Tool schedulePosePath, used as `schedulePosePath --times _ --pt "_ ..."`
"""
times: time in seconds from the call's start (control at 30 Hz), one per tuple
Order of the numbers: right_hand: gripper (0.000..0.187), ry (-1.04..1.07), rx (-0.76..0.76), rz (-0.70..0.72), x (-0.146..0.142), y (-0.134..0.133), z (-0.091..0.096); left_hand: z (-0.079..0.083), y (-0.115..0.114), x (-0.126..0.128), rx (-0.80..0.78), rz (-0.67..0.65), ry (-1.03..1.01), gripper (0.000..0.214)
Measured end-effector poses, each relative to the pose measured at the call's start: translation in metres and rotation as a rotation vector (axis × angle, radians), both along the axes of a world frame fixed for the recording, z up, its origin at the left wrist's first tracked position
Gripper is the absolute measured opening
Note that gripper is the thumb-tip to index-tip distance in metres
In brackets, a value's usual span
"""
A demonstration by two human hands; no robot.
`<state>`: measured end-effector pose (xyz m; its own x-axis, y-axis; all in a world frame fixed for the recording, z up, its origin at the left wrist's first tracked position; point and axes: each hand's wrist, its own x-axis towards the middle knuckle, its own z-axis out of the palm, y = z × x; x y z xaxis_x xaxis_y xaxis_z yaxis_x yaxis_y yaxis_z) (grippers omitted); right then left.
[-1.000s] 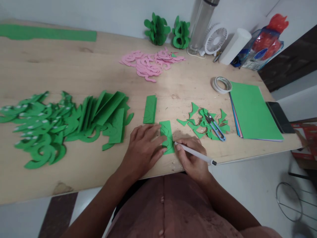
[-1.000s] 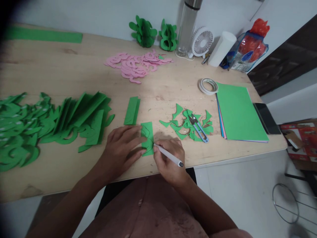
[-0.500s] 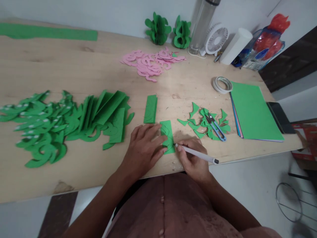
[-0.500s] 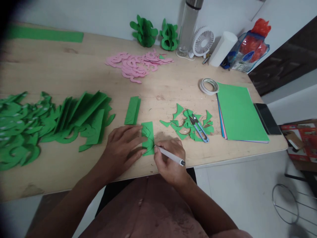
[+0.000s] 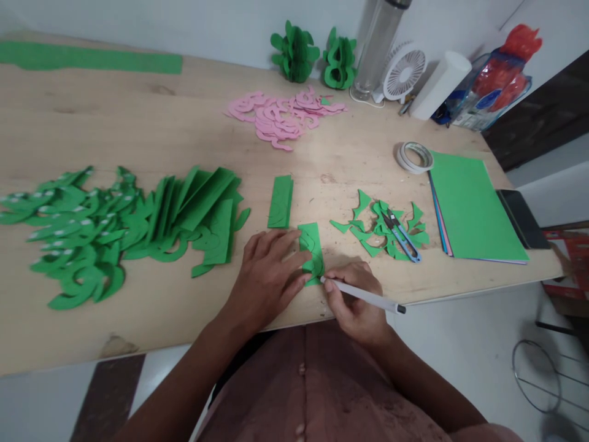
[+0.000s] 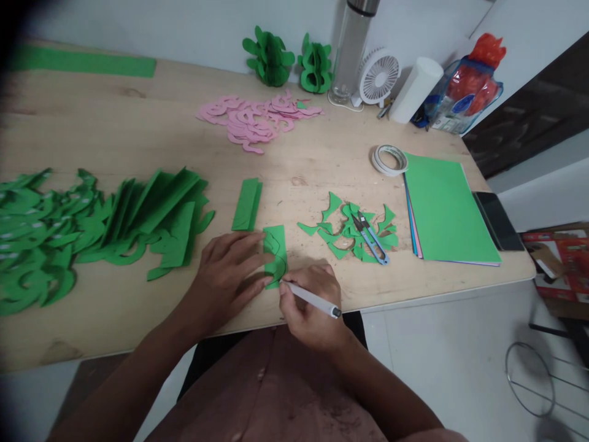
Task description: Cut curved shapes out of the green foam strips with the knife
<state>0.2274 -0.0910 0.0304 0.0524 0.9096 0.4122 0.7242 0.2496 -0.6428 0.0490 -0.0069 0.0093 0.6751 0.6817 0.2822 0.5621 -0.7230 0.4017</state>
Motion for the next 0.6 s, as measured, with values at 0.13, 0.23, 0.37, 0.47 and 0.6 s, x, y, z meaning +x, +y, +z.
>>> schedulePosePath --times 0.13,0.23,0.37,0.47,0.6 --pt "0.009 -0.01 -0.016 -0.004 -0.0006 0.0001 -0.0026 -0.0012 0.0001 -0.0003 0.023 -0.003 0.0 0.022" --pt "0.009 -0.019 -0.014 0.004 -0.0006 0.0004 -0.0036 -0.0015 0.0001 -0.0005 0.034 -0.008 0.004 0.022" --pt "0.008 -0.019 -0.003 0.02 0.0 0.0005 -0.0043 -0.0023 0.0001 -0.0006 0.039 -0.007 0.003 0.021" --pt "0.008 -0.015 -0.016 0.013 0.0004 0.0 -0.0057 -0.0024 -0.0004 -0.0008 0.028 0.0 0.013 0.022" --pt "0.008 -0.014 -0.013 0.006 0.0005 -0.0006 -0.0076 -0.0007 -0.0011 -0.001 0.024 0.0 0.011 0.022"
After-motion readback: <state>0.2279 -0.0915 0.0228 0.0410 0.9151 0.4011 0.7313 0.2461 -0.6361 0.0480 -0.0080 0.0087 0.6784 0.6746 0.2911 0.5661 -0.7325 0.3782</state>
